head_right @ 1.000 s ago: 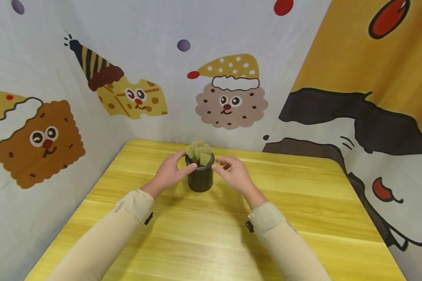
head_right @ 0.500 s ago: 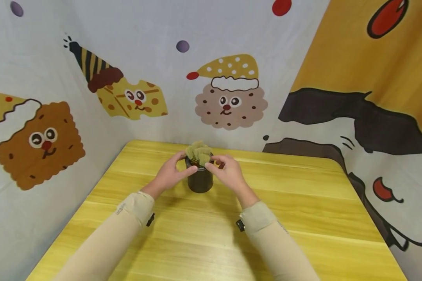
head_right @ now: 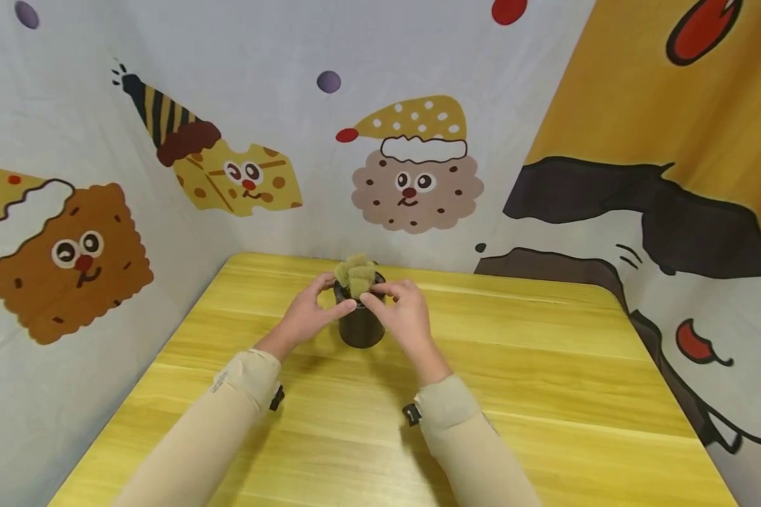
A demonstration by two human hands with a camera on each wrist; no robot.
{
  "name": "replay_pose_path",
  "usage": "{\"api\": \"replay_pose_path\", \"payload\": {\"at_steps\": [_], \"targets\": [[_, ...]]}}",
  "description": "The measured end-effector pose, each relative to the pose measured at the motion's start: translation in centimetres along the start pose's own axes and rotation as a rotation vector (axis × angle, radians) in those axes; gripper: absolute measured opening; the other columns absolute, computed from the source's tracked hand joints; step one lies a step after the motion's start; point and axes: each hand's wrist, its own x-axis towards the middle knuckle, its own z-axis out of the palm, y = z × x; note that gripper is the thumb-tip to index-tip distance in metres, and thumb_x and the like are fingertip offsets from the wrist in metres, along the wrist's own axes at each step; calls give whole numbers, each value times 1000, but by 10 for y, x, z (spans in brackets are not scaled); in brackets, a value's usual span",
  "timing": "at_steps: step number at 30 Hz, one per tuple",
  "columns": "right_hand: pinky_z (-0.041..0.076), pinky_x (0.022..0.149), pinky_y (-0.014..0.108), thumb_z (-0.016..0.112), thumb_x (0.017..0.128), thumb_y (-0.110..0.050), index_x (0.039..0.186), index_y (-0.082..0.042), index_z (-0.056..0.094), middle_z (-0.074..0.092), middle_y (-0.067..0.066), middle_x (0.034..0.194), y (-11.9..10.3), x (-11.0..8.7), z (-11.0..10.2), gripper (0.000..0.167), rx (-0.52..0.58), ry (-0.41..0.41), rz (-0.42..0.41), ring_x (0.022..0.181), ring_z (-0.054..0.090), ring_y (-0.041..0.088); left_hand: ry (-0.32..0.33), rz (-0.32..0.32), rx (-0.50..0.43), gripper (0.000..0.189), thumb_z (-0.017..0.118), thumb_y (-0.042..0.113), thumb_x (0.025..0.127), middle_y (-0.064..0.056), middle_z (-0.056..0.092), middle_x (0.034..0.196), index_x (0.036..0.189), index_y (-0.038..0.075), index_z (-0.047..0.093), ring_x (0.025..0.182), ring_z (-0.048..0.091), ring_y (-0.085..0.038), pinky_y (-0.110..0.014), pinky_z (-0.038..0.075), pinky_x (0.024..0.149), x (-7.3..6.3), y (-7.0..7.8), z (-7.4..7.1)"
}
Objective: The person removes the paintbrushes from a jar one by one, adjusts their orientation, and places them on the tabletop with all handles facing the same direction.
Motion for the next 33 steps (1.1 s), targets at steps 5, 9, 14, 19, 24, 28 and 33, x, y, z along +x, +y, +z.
{"api": "replay_pose_path", "payload": {"at_steps": [5, 9, 14, 19, 24, 28, 33], "targets": [[51, 81, 43, 86, 94, -36, 118, -10, 83, 70, 14, 111, -5, -4, 5, 35, -26, 48, -62, 97, 64, 36, 7, -11, -14, 102, 66, 86, 85, -4, 45, 168, 165, 30, 35, 157, 40, -39, -67, 40, 121, 1, -1, 1], [49, 79, 41, 84, 95, -35, 120, -9, 82, 69, 14, 111, -9, -5, 6, 36, -31, 36, -70, 97, 64, 40, 4, -11, -18, 102, 66, 86, 86, -4, 45, 168, 165, 30, 35, 157, 40, -38, -67, 40, 121, 1, 0, 2], [52, 79, 45, 82, 97, -36, 121, -10, 82, 69, 14, 114, -11, -4, 6, 36, -52, 7, -55, 98, 65, 40, -1, -18, -21, 102, 67, 85, 86, -4, 45, 168, 166, 30, 35, 157, 40, -38, -67, 40, 121, -1, 1, 1], [56, 78, 47, 83, 96, -39, 116, -9, 83, 72, 15, 116, -13, -3, 9, 36, -87, 38, -61, 101, 68, 39, -1, -14, -19, 102, 67, 84, 86, -3, 45, 168, 166, 29, 35, 157, 40, -38, -67, 40, 121, -2, 1, 1], [55, 77, 47, 82, 97, -36, 110, -8, 84, 75, 14, 109, -17, -2, 12, 31, -107, 77, -73, 99, 68, 36, -4, -5, -19, 101, 67, 84, 86, -4, 45, 168, 166, 29, 35, 157, 40, -39, -66, 40, 121, -1, 0, 1], [54, 75, 43, 81, 98, -32, 108, -8, 84, 75, 13, 105, -18, -1, 13, 27, -74, 84, -64, 94, 67, 34, 2, -7, -21, 102, 67, 85, 85, -3, 46, 168, 165, 30, 36, 157, 41, -38, -66, 41, 121, -1, -1, 2], [51, 76, 37, 80, 99, -33, 107, -11, 85, 75, 10, 107, -19, 0, 11, 24, -10, 76, -14, 95, 64, 31, 4, -9, -29, 101, 67, 85, 85, -3, 46, 167, 165, 31, 36, 156, 42, -37, -66, 41, 121, -1, -1, 1]]}}
